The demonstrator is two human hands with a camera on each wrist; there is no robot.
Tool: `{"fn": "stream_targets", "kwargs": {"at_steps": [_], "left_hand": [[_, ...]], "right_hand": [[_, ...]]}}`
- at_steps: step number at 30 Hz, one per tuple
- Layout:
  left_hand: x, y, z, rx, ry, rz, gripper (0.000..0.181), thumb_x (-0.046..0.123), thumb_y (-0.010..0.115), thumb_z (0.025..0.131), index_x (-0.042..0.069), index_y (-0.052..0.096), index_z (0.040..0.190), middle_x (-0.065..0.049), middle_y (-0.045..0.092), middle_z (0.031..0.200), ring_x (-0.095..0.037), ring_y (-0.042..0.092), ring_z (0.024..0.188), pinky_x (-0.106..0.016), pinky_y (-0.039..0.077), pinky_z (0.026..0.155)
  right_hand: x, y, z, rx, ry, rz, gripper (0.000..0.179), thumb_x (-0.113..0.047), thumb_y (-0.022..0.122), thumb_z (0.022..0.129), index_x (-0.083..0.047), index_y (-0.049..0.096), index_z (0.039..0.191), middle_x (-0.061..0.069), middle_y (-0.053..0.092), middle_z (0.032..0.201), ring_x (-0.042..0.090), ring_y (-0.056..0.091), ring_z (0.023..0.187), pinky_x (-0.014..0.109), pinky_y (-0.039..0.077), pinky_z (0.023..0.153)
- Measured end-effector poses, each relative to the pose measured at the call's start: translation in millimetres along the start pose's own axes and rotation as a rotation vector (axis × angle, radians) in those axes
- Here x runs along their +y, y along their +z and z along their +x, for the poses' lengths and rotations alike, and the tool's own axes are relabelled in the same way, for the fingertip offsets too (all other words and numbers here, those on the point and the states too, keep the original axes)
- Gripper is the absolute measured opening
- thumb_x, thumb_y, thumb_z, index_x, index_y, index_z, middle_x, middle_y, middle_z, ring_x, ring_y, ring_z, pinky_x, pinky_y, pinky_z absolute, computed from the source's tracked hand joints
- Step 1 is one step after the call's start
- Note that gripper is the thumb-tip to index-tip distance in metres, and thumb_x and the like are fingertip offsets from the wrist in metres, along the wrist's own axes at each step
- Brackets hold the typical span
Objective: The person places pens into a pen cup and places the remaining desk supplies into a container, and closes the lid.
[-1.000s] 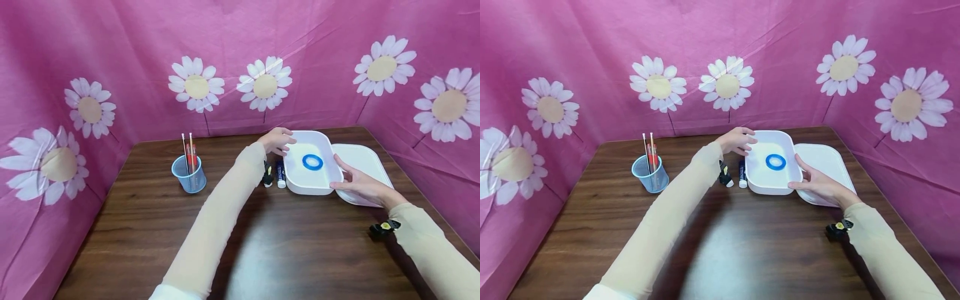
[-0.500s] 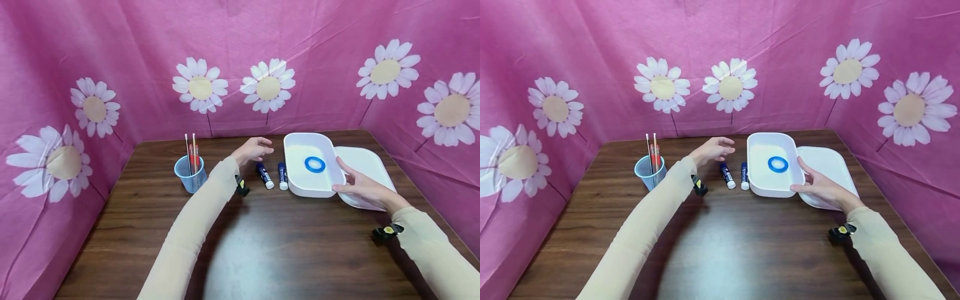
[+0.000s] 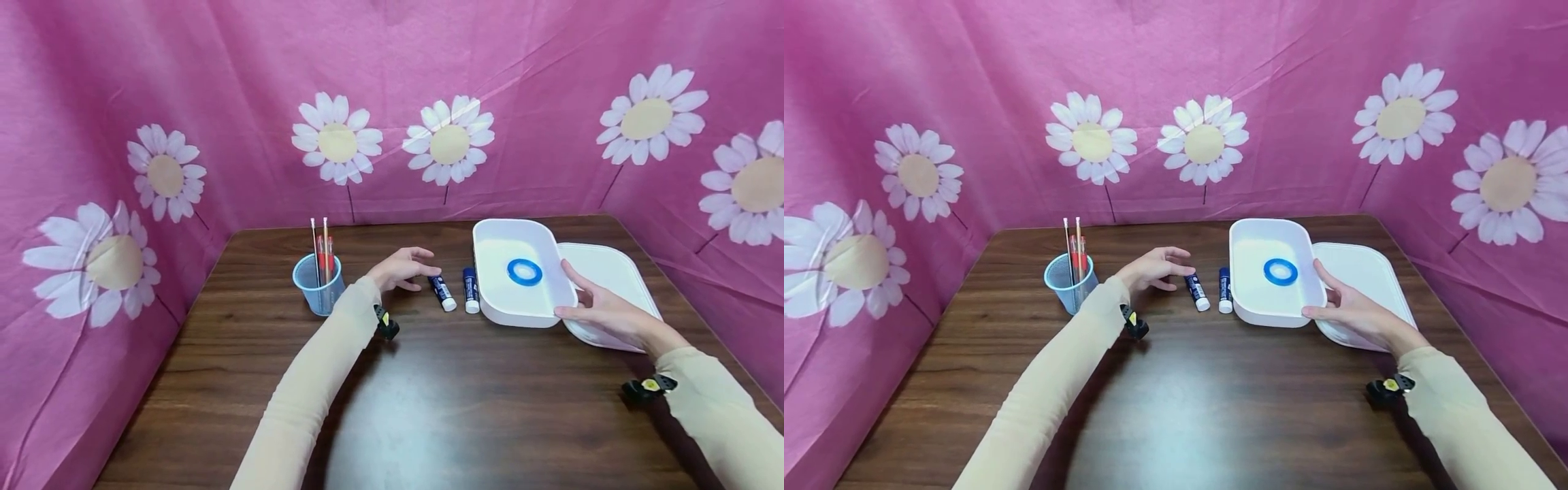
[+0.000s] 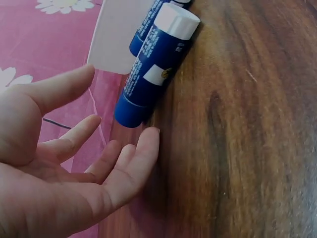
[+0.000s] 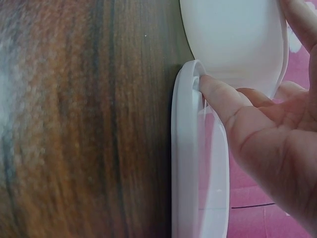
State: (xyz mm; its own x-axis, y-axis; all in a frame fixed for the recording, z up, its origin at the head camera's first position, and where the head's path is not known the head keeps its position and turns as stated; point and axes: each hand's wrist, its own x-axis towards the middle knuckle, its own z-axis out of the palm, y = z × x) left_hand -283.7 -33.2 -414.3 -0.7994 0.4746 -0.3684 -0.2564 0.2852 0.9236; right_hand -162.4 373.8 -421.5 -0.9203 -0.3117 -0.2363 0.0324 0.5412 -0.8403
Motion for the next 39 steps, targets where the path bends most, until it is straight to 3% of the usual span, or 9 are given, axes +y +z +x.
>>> {"fn": "stream_targets", "kwargs": {"at_steps": [6,8,10,15,22,26,29,33,39], "left_hand": [[-7.1,10.8,4.3,-0.008,0.010,0.025,0.078,0.020,0.088,0.082,0.010,0.048,0.148,-0.014,0.042,0.148,-0.023,0.061,0.109,-0.039,0.060,0.085],[-9.0,14.9,5.7,-0.010,0.021,0.042,0.080,0.018,0.089,0.081,0.010,0.047,0.149,-0.014,0.041,0.150,-0.021,0.061,0.109,-0.036,0.060,0.084],[-10.9,17.3,7.3,-0.011,0.028,0.067,0.083,0.016,0.089,0.080,0.009,0.046,0.150,-0.014,0.043,0.150,-0.018,0.062,0.108,-0.033,0.060,0.083],[-15.4,15.0,10.0,-0.023,0.020,0.105,0.084,0.015,0.088,0.082,0.002,0.043,0.152,-0.016,0.051,0.142,-0.016,0.065,0.102,-0.029,0.060,0.083],[-18.4,20.0,8.9,0.000,0.035,0.133,0.079,0.015,0.090,0.080,0.003,0.050,0.147,-0.014,0.055,0.137,-0.016,0.063,0.105,-0.027,0.059,0.083],[-17.6,23.3,9.3,0.017,0.061,0.169,0.068,0.017,0.090,0.079,0.002,0.060,0.137,-0.010,0.064,0.121,-0.016,0.065,0.101,-0.026,0.059,0.082],[-19.1,22.1,9.2,0.041,0.043,0.162,0.063,0.015,0.092,0.077,0.002,0.064,0.131,-0.007,0.066,0.111,-0.016,0.065,0.097,-0.026,0.059,0.081],[-21.9,19.7,9.1,0.055,0.032,0.146,0.063,0.014,0.092,0.076,0.002,0.064,0.131,-0.007,0.065,0.111,-0.016,0.064,0.097,-0.027,0.059,0.081],[-21.9,20.2,6.5,0.060,0.076,0.143,0.060,0.011,0.091,0.077,0.002,0.066,0.130,-0.009,0.064,0.115,-0.017,0.063,0.098,-0.029,0.060,0.080]], "right_hand": [[-0.3,-0.4,-3.4,-0.001,0.008,0.001,0.099,-0.025,0.067,0.100,-0.041,-0.011,0.159,0.028,0.004,0.165,0.042,0.028,0.139,0.012,0.033,0.092],[-0.3,-1.5,-4.1,0.000,0.013,0.012,0.100,-0.024,0.067,0.099,-0.041,-0.011,0.159,0.029,0.003,0.164,0.045,0.025,0.140,0.027,0.031,0.109],[0.7,-2.5,-4.5,-0.002,0.014,0.017,0.100,-0.024,0.067,0.100,-0.041,-0.012,0.159,0.029,0.001,0.165,0.047,0.022,0.143,0.018,0.032,0.104],[3.1,-0.5,-4.8,0.000,0.011,0.014,0.099,-0.024,0.066,0.100,-0.041,-0.011,0.159,0.030,0.006,0.164,0.047,0.024,0.142,0.024,0.035,0.102],[3.8,-0.8,-5.7,-0.007,0.020,0.037,0.099,-0.024,0.066,0.100,-0.042,-0.011,0.158,0.028,-0.004,0.165,0.052,0.013,0.145,0.067,0.018,0.112],[3.3,-1.9,-6.8,0.007,0.029,0.015,0.098,-0.026,0.066,0.100,-0.044,-0.011,0.158,0.029,0.001,0.165,0.051,0.017,0.145,0.046,0.030,0.113],[3.1,0.2,-5.2,0.009,0.029,0.000,0.098,-0.027,0.066,0.100,-0.045,-0.011,0.158,0.031,0.006,0.163,0.047,0.022,0.142,0.045,0.031,0.110],[1.8,2.5,-2.8,0.003,0.025,0.012,0.100,-0.026,0.067,0.099,-0.043,-0.011,0.158,0.030,0.000,0.164,0.052,0.016,0.144,0.072,0.018,0.110],[0.4,3.2,-1.2,0.002,0.013,0.031,0.101,-0.023,0.068,0.099,-0.041,-0.012,0.159,0.028,-0.006,0.165,0.058,0.008,0.145,0.077,0.011,0.109]]}}
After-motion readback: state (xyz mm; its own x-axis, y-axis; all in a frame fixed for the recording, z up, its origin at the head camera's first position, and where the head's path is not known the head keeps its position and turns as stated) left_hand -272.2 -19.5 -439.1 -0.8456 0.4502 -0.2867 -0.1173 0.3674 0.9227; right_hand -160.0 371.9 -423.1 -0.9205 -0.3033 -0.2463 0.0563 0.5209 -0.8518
